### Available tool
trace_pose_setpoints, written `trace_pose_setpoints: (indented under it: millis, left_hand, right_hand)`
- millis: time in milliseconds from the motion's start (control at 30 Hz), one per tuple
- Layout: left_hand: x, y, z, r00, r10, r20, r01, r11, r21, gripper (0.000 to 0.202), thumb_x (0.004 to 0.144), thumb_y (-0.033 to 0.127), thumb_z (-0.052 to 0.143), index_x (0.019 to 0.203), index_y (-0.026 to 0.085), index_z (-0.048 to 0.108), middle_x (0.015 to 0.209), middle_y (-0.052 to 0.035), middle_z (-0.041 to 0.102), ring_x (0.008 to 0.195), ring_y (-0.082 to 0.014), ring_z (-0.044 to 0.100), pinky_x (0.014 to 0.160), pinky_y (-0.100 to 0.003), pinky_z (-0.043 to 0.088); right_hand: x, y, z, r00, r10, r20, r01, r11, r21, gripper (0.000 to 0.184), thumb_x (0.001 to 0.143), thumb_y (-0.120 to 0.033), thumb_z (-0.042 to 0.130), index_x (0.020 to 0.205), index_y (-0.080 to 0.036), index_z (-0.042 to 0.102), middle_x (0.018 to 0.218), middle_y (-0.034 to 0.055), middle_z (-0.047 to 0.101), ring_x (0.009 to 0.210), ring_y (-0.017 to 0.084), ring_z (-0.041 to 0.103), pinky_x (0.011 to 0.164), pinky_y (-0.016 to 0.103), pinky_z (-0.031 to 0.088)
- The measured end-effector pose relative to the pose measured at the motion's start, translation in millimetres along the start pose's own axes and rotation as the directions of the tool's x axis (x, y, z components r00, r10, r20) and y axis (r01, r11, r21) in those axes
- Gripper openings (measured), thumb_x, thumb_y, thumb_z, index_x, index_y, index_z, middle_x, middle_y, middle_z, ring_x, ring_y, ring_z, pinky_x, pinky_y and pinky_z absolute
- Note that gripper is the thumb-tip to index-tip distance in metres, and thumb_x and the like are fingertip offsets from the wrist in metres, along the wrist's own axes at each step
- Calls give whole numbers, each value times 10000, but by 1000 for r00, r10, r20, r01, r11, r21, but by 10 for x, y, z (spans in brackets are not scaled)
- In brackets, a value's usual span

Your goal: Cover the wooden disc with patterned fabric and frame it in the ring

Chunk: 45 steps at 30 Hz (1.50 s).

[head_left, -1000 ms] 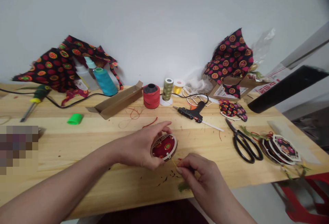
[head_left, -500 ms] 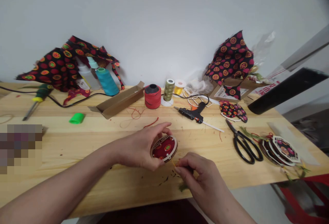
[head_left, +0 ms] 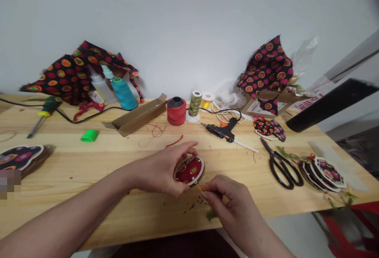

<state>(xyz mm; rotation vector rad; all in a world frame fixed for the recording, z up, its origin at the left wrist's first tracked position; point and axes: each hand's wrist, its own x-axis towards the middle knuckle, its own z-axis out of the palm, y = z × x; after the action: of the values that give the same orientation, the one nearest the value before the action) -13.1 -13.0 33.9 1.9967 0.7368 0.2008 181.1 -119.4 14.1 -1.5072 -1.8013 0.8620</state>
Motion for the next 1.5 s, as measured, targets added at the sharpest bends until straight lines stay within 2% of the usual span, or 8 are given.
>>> trace_pose_setpoints:
  millis: [200,367,667,733,867,1133,1300,1500]
  left_hand:
    - [5,0,-3,1000,9,4,-9,1000,11,862,671,182,672,1428,231,263,1344,-79,544,1194,-272,553,991,-377,449]
    - [5,-7,3,1000,5,-14,-4,999,44,865,663,200,679,1427,210,275,1328,-80,558,1221,-287,532,1014,-394,437]
    - [-13,14,35,998,24,-51,-19,994,105,861,658,211,677,1422,191,281,1307,-65,568,1223,-273,527,1057,-385,390]
    - [-11,13,40,998,26,-55,-19,992,123,860,666,217,676,1425,197,270,1299,-62,571,1188,-257,552,1062,-384,380]
    - [-11,2,56,997,40,-71,-26,981,190,854,669,237,677,1422,187,277,1283,-72,573,1198,-260,530,1070,-398,369]
    - [-21,5,77,997,2,-78,23,951,309,816,657,265,670,1394,117,353,1391,-174,485,1360,-339,348,1091,-472,343]
    - [-12,33,97,996,-27,-90,58,931,361,842,671,274,642,1422,81,313,1391,-212,490,1369,-367,334,1056,-501,386]
    - [1,56,132,992,-82,-98,120,857,501,845,674,272,592,1437,63,293,1490,-231,377,1379,-386,316,1032,-489,408]
  right_hand:
    - [21,-18,5,1000,3,-19,-3,1000,10,181,857,-140,547,732,-206,658,653,-20,601,617,120,557,602,219,444]
    - [27,-16,26,999,20,-40,-19,999,28,167,847,-153,563,727,-207,665,645,-19,619,620,122,579,605,212,442]
    - [41,-51,101,984,136,-114,-120,983,137,80,779,-184,603,722,-203,655,622,-15,653,573,124,592,537,209,440]
    - [44,-39,136,981,160,-106,-136,970,204,30,774,-186,605,768,-201,631,630,-19,646,555,116,581,516,203,434]
    - [50,-7,193,988,135,-77,-107,950,294,223,781,-140,582,988,-219,605,673,-31,649,567,107,579,527,198,441]
    - [65,34,229,997,41,-60,-28,980,197,230,820,-108,578,972,-256,668,782,-26,696,680,118,611,650,222,464]
    - [86,-4,229,1000,11,-27,-9,996,88,197,852,-113,555,945,-246,666,850,-15,716,749,137,639,683,233,455]
    - [118,-14,266,1000,25,-4,-26,995,-98,181,880,-135,514,920,-220,669,853,22,724,735,171,656,652,251,442]
